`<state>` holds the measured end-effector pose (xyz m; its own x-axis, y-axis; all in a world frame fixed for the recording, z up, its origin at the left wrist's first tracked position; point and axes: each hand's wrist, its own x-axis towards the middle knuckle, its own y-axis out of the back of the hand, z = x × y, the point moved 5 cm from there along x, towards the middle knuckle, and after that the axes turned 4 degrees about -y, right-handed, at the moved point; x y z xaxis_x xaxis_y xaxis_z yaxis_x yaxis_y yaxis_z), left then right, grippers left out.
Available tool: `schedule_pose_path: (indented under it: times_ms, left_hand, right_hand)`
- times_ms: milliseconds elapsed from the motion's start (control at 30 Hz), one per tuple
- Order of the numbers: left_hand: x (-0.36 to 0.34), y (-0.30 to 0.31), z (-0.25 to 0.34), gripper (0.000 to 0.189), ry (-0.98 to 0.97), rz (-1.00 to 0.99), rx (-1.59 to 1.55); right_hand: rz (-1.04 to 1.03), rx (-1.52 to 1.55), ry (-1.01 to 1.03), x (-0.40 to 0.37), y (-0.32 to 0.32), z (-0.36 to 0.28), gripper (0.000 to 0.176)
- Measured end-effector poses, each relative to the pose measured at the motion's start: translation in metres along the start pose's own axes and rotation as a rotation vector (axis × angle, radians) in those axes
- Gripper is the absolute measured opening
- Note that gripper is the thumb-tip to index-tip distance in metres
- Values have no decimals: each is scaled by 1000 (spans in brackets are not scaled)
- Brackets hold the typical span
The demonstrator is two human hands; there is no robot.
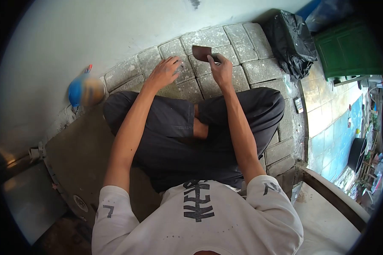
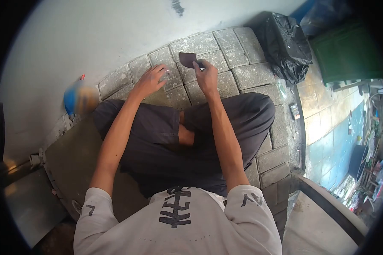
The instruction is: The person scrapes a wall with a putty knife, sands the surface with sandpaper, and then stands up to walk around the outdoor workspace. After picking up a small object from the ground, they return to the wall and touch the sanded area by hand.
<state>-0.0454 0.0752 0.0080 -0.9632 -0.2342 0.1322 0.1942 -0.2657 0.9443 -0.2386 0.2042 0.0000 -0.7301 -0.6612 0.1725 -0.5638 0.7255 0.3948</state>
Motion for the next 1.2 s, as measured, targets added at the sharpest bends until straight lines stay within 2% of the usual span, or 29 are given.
schedule_pose_path:
  times_ms: [133, 200, 233, 300, 333, 367, 433, 500, 567, 600, 667, 700, 767, 833, 900, 933, 1000, 1100, 1200]
  left_hand:
    - [0, -1, -5, 45, 19, 46, -12]
    - [2, -1, -5, 52, 50, 8, -46]
    - [3, 3, -2, 52, 50, 11, -49]
    - [4, 4, 2, 60, 46, -74, -45]
    - [3, 1, 0, 60, 46, -74, -48]
    - [3, -1, -3, 61, 60, -61, -68]
    - [2, -11, -10, 63, 61, -48, -87]
    - [-1, -7, -11, 67, 43, 132, -107]
    - [-1, -6, -15, 69, 106, 85, -137]
    - [-3, -9, -18, 71, 167, 33, -171]
    - [-5, -9, -16, 71, 161, 32, -201]
    - [-2, -6, -13, 71, 156, 37, -228]
    - [1, -4, -12, 71, 190, -12, -281]
    - [-4, -10, -13, 71, 238, -69, -339]
    - [-2, -15, -18, 71, 294, -101, -383]
    - [0, -16, -19, 71, 285, -101, -383]
    - [-1, -13, -17, 71, 253, -26, -503]
    - [0, -13, -17, 72, 274, -44, -580]
    - [-1, -21, -26, 71, 262, -13, -523]
  right_hand:
    - [16, -64, 66, -1, -1, -4, 27]
    - [0, 218, -119, 1, 3, 2, 30]
    - [-1, 215, -117, 3, 5, 1, 30]
    - [-118, 689, -206, 5, 1, 1, 30]
    - [-203, 682, -257, 2, -2, -2, 27]
    - [-307, 525, -228, 0, -9, -4, 28]
    - [-330, 282, -193, -2, -16, 2, 27]
    - [-330, 400, -197, -2, -14, -4, 26]
    - [-283, 657, -278, -4, -12, -9, 25]
    - [-284, 658, -282, -5, -14, -3, 25]
    - [-351, 239, -160, -4, -17, 7, 23]
    - [-342, 238, -160, -4, -15, 3, 23]
    - [-286, 612, -216, -2, -12, -6, 24]
    - [-308, 603, -232, -7, -13, -7, 25]
    - [-274, 203, -211, -8, -17, -1, 25]
    - [-224, 159, -148, -6, -13, -6, 23]
    - [-225, 197, -129, -4, -5, -11, 23]
    - [-287, 249, -95, -7, -13, -12, 22]
    - [-344, 257, -72, -10, -19, -6, 21]
